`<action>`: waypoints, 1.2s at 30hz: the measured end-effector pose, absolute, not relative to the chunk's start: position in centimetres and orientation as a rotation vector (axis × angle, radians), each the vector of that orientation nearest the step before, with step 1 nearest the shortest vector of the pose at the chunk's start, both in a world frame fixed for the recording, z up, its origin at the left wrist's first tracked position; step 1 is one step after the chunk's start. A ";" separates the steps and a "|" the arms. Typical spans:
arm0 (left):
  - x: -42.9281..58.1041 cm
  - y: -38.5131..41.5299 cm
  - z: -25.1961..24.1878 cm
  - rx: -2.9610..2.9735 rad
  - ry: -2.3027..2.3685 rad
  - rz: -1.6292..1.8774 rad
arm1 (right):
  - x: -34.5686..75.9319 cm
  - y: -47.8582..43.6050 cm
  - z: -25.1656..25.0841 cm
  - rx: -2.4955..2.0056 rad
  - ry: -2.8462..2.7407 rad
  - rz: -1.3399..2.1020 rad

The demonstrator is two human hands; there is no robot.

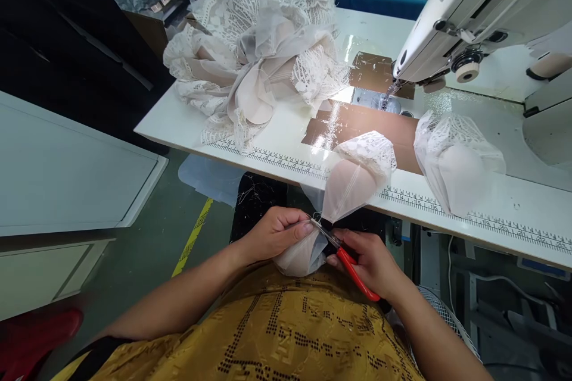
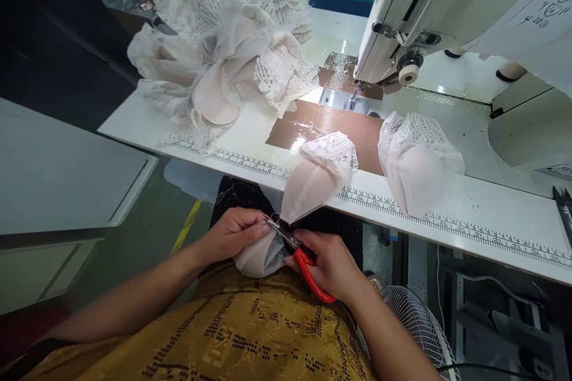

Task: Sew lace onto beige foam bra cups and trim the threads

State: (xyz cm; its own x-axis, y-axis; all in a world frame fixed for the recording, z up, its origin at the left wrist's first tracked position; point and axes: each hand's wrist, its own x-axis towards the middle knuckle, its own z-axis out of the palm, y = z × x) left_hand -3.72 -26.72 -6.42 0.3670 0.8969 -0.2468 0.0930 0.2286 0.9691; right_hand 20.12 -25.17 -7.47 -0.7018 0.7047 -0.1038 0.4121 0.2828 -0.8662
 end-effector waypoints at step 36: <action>-3.3 -26.4 -6.4 1.200 1.055 0.804 | 20.3 -25.2 -8.9 -0.976 -2.200 1.229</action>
